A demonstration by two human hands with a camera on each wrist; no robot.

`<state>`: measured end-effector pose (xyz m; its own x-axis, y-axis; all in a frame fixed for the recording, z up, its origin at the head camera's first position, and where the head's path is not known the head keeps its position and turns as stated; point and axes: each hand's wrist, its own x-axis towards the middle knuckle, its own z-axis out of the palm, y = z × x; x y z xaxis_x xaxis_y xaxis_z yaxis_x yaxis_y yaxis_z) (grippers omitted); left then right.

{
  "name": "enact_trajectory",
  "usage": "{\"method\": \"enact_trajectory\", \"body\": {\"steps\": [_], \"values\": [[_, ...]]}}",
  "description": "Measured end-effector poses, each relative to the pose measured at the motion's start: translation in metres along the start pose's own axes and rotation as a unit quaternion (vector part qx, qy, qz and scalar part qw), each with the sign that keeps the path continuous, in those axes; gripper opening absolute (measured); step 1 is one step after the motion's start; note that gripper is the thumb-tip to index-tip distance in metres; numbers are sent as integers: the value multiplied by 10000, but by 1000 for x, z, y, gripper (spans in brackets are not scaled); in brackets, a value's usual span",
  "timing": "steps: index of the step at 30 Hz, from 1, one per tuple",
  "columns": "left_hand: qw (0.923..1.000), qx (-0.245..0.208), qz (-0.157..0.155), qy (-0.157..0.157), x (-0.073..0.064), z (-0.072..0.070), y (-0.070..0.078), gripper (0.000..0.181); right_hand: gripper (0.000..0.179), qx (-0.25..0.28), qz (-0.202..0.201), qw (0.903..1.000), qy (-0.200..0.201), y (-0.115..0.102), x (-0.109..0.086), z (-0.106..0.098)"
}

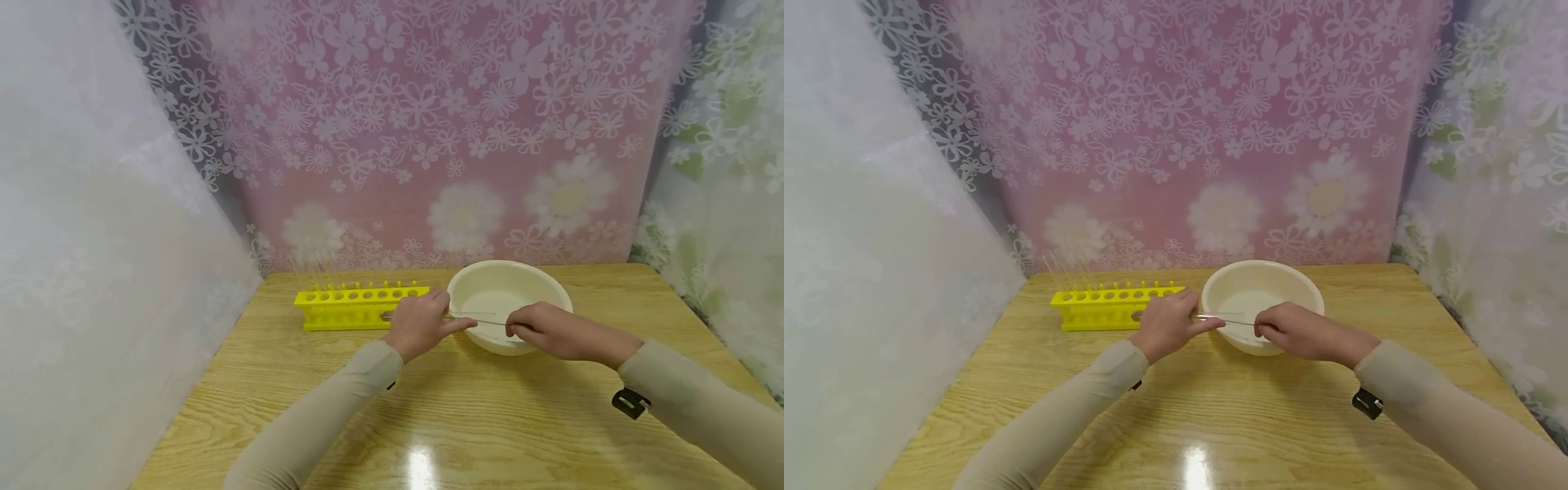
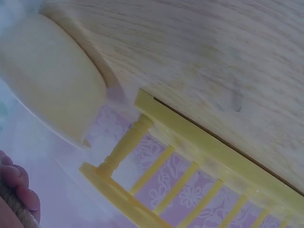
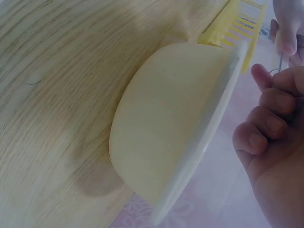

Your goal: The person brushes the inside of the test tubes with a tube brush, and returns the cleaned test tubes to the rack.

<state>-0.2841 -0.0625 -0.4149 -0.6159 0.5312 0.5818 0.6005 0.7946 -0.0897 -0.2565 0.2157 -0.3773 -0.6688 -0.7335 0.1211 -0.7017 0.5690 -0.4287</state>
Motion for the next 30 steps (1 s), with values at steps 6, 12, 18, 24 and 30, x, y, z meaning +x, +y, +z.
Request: {"method": "enact_trajectory", "body": {"steps": [6,12,18,24,30], "values": [[9998,-12,204,43,-3,5,1,54,30,175,-187,9997,-10,4,1,4],[9991,-389,172,70,-4,7,2,54,31,243,-486,9983,220,10,-1,-1],[9983,-564,128,10,-4,6,5,54,29,265,-434,9985,209,12,-7,-7],[9965,-779,-117,-263,-2,2,8,54,27,371,-307,9986,229,14,-15,-12],[9863,-1404,-723,-474,-9,4,-4,54,23,472,64,9986,217,25,-32,-22]]}}
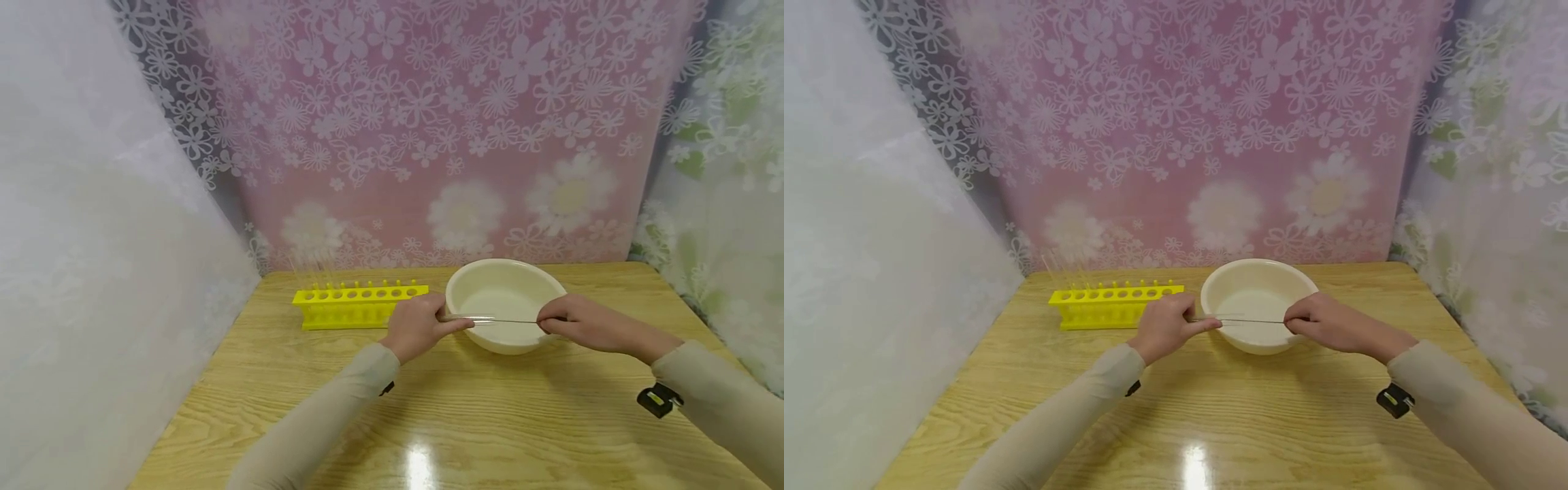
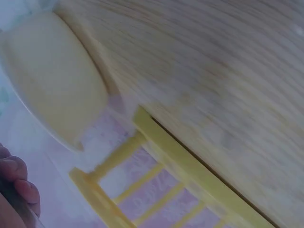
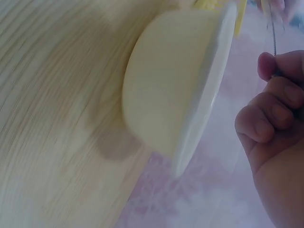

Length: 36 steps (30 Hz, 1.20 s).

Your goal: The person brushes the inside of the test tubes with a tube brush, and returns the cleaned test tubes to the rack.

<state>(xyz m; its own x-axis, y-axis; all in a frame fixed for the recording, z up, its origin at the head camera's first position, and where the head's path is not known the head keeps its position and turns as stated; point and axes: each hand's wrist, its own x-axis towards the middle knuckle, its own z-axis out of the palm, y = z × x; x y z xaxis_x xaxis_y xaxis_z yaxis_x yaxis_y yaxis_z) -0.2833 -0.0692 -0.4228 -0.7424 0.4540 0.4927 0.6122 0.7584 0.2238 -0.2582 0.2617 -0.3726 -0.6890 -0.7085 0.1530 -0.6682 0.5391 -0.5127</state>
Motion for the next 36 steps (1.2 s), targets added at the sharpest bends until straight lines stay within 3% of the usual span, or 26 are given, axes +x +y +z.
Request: {"method": "enact_trajectory", "body": {"steps": [6,19,30,36], "values": [[9997,217,3,136,-8,-2,-18,56,20,-237,191,9994,170,14,-18,-12],[9991,329,70,255,-11,-3,-26,58,21,-388,431,9978,327,30,-44,-24],[9982,549,146,165,-10,-7,-23,57,20,-420,535,9938,881,30,-39,-14],[9973,710,115,124,-9,-8,-25,56,22,-313,795,9931,807,24,-31,-13]]}}
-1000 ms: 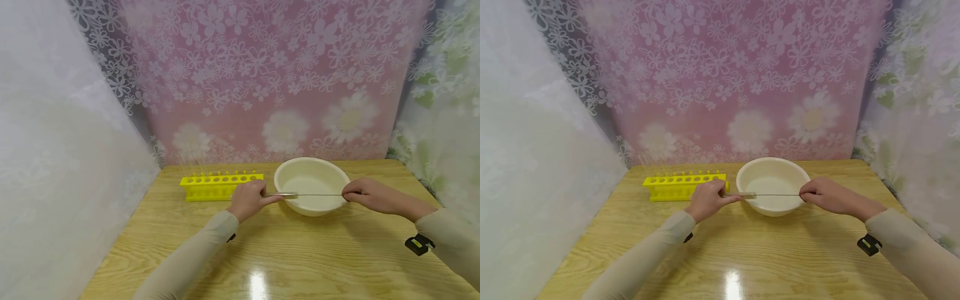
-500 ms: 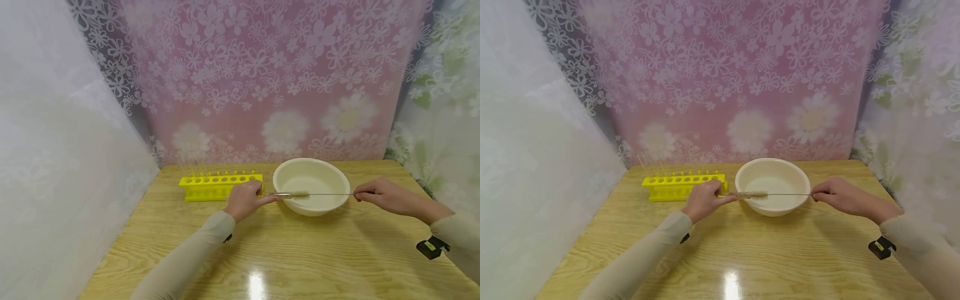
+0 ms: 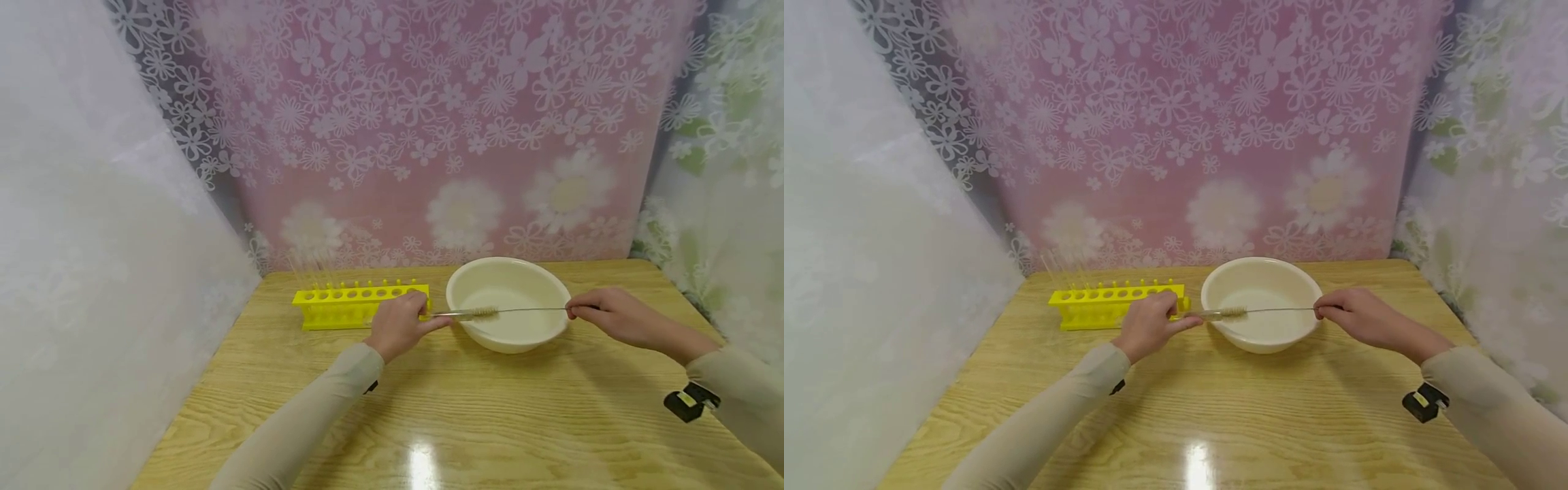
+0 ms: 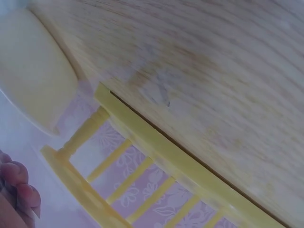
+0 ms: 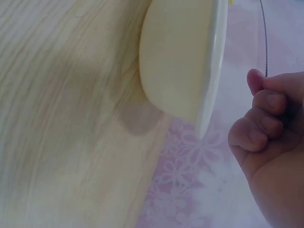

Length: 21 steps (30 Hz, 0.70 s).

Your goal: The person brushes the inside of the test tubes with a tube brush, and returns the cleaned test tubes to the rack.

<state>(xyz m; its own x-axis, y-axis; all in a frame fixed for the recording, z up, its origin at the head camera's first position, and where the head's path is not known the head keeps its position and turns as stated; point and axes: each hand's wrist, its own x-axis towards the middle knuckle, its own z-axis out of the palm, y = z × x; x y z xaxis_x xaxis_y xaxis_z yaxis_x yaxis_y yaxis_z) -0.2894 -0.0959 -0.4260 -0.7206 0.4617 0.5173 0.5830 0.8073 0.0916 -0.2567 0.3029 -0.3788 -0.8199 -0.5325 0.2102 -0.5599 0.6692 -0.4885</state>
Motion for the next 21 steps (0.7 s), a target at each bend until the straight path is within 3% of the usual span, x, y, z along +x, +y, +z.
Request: {"method": "enact_trajectory", "body": {"steps": [3,7,11,15,21], "values": [[10000,-5,-76,-13,1,0,1,56,23,-51,158,9998,-69,-7,4,0],[9997,-190,-108,-133,5,0,10,53,22,-30,64,9998,-174,-20,16,10],[9995,-217,185,-103,11,2,26,51,23,323,-213,9984,-422,-38,33,27],[9988,133,459,83,15,6,37,54,23,487,-320,9966,-587,-49,46,39],[9986,223,453,129,17,6,37,55,32,694,-573,9926,-821,-49,52,44]]}}
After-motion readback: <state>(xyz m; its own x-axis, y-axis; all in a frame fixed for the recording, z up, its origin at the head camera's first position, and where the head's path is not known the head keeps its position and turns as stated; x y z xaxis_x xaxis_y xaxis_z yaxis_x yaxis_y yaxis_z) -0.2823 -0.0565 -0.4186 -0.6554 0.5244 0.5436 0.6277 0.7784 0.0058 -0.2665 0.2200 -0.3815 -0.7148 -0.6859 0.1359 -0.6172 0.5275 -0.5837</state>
